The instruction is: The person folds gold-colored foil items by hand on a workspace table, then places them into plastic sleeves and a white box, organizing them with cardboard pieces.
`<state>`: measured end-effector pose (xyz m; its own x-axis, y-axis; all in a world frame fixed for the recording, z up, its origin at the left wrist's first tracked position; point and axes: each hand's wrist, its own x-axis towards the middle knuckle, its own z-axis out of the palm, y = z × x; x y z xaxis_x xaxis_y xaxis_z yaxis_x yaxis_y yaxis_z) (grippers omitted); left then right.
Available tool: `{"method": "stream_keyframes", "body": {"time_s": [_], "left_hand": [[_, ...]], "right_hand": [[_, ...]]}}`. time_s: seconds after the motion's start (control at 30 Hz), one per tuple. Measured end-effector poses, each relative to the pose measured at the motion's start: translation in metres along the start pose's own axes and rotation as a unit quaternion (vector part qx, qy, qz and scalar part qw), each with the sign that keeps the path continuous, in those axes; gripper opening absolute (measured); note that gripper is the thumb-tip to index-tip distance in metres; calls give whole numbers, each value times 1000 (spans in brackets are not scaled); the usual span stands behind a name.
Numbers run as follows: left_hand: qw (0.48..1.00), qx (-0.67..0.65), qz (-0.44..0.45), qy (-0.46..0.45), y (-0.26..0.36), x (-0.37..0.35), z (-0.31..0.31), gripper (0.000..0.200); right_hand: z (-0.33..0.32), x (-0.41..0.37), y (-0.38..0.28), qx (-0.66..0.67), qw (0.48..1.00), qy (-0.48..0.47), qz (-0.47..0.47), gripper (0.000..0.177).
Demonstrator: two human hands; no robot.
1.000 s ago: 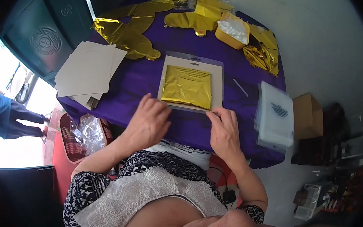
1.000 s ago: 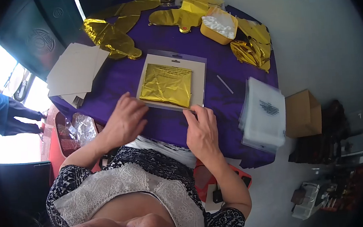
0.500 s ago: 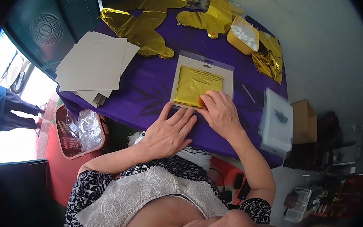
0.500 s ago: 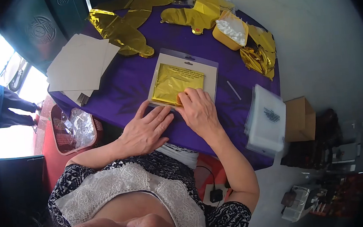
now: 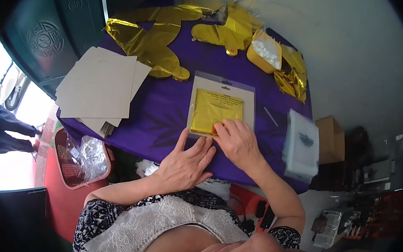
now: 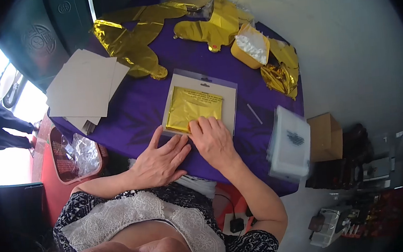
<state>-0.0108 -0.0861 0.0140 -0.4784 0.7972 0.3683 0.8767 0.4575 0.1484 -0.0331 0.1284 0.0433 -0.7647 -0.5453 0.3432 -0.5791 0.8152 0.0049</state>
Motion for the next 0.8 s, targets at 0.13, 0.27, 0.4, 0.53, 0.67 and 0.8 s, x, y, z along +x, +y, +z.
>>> {"method": "stream_keyframes", "body": {"time_s": [0.13, 0.27, 0.4, 0.53, 0.67, 0.8], "left_hand": [[999, -46, -5, -20, -1, 0, -1, 71], [999, -47, -6, -22, -1, 1, -4, 71], [999, -36, -4, -26, -1, 1, -9, 69], [999, -20, -3, -39, -3, 1, -11, 68], [997, -50, -19, -50, -1, 2, -16, 78], [997, -47, -24, -59, 1, 4, -21, 79]], "right_hand": [[0, 2, -1, -24, 999, 14, -18, 25], [4, 1, 1, -44, 999, 13, -23, 26], [4, 2, 2, -63, 998, 3, -22, 26], [-5, 10, 0, -33, 999, 25, -31, 23], [-3, 11, 0, -41, 999, 19, -27, 24], [6, 11, 2, -61, 998, 19, -28, 26]]}}
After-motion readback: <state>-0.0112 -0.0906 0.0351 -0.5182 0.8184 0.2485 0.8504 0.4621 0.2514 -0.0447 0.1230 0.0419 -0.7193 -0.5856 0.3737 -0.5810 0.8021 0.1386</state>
